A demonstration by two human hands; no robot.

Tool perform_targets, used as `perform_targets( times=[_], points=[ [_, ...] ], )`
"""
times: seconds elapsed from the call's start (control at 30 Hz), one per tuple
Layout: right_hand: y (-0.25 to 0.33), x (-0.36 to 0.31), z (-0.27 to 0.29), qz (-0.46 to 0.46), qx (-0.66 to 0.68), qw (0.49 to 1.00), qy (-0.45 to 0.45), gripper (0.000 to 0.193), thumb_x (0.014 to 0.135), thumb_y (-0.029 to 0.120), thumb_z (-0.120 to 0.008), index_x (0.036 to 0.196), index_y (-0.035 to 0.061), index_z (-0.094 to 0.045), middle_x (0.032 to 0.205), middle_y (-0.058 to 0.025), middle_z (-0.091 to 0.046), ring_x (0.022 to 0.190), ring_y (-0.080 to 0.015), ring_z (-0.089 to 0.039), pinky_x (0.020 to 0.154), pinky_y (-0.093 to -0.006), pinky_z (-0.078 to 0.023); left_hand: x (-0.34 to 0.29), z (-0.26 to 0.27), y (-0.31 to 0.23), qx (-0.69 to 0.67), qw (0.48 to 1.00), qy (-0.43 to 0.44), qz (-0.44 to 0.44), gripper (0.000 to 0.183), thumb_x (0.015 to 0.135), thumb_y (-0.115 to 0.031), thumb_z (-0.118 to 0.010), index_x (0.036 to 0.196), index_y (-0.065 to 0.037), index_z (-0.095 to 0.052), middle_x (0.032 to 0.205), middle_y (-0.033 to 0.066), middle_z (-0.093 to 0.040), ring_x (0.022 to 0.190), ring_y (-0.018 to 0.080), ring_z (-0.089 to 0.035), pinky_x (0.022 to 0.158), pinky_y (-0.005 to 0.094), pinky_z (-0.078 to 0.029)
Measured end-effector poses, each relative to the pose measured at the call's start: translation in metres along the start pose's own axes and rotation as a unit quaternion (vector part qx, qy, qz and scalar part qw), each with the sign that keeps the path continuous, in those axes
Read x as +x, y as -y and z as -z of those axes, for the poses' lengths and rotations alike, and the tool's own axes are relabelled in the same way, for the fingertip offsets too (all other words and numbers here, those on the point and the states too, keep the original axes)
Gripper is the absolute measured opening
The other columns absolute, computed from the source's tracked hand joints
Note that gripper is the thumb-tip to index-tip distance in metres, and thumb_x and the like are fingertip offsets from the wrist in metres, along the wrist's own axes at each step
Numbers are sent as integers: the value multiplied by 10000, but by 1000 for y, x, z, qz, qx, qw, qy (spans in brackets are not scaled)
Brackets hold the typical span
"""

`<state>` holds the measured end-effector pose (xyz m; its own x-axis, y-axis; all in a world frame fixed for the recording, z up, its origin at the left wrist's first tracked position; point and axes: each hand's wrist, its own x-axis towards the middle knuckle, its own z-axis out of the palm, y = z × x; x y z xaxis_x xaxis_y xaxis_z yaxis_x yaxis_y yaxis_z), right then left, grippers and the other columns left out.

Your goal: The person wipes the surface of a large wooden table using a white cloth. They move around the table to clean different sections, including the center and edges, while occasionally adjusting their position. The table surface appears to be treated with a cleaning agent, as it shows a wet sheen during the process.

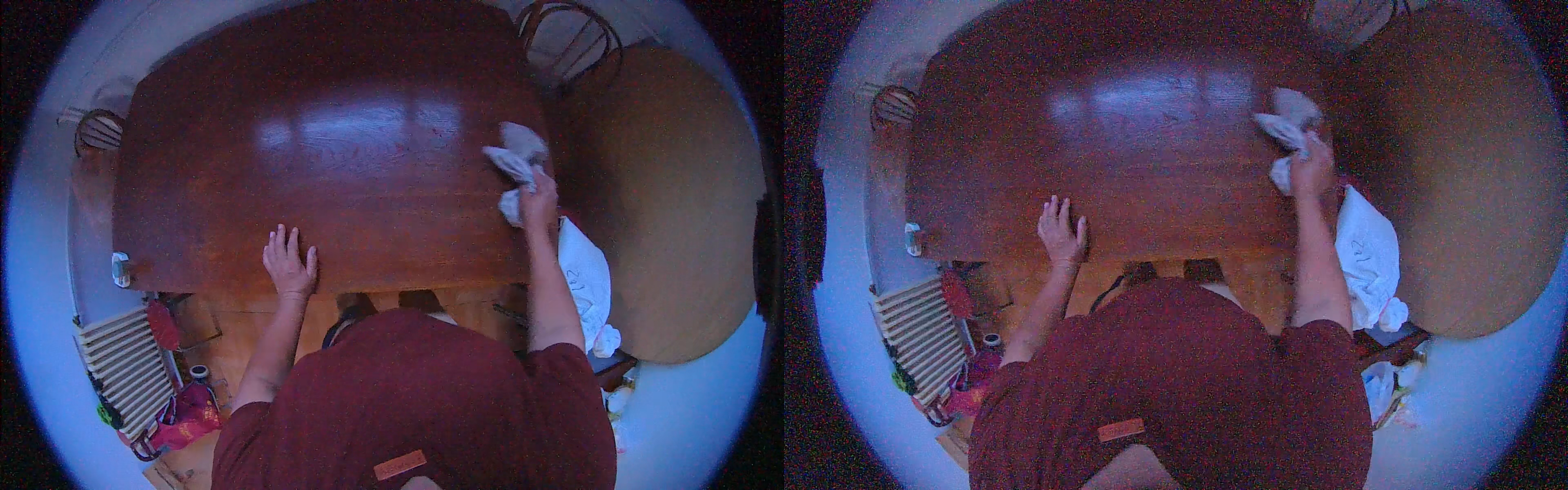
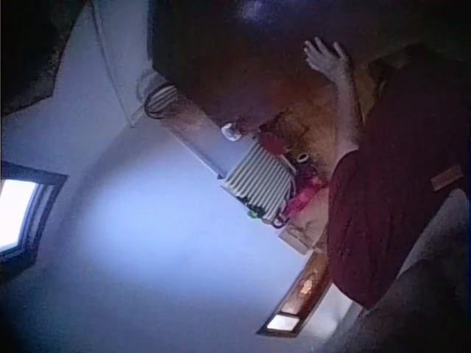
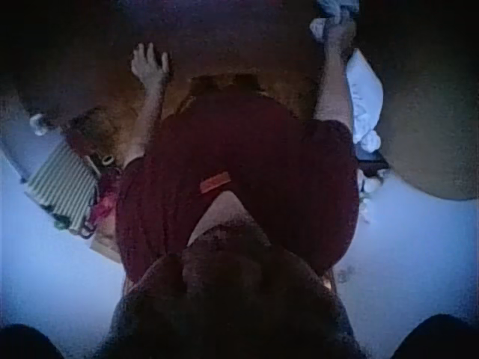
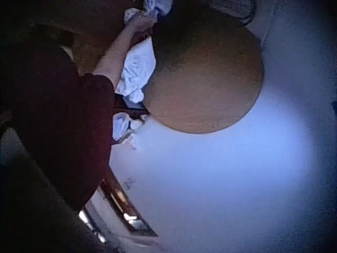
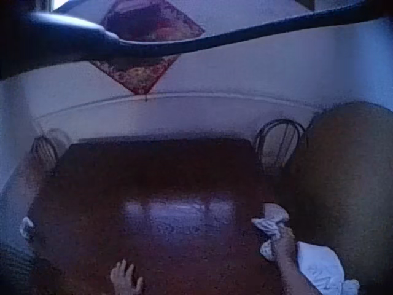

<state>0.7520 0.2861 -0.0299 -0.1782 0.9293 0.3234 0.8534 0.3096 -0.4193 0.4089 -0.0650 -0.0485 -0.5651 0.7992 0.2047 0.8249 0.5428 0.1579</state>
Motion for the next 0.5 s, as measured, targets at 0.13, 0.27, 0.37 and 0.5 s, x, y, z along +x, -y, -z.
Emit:
perform_targets(
  times=[0.13, 0.27, 0.37, 0.5],
  points=[
    [50, 5, -9, -163, -30, 985, 42, 350, 702, 161, -659, 1040, 73, -636, 1003, -159, -617, 925, -335, -587, 810, -431, -468, 2, 3, -3, -3, 1000, 6, 4, 515, 821, -332, -586, 1266, -97, -473, 1388, 143, -361, 1294, 339, -304, 1048, 516, -216],
    [177, -49, -75, 23, 12, 979, 200, 358, 685, 136, -651, 1043, 143, -641, 1107, -114, -569, 1009, -317, -525, 848, -409, -457, 3, 5, 1, 1, 1000, 12, -2, 517, 819, -322, -589, 1267, -94, -471, 1393, 147, -352, 1299, 337, -294, 1051, 517, -209],
    [262, -79, -63, 227, 54, 901, 365, 443, 701, 110, -640, 1113, 274, -630, 1239, -74, -521, 1128, -285, -470, 941, -381, -429, 2, 3, 4, -16, 1000, 13, 2, 518, 820, -322, -584, 1269, -90, -469, 1397, 147, -344, 1301, 338, -290, 1051, 521, -205],
    [200, -39, -80, 44, 116, 951, 283, 388, 728, 111, -617, 1101, 214, -627, 1177, -101, -555, 1067, -299, -517, 903, -388, -445, 2, 9, 2, -15, 1000, 15, 2, 526, 819, -330, -579, 1273, -87, -467, 1399, 148, -343, 1300, 340, -289, 1050, 525, -202]
  ],
)
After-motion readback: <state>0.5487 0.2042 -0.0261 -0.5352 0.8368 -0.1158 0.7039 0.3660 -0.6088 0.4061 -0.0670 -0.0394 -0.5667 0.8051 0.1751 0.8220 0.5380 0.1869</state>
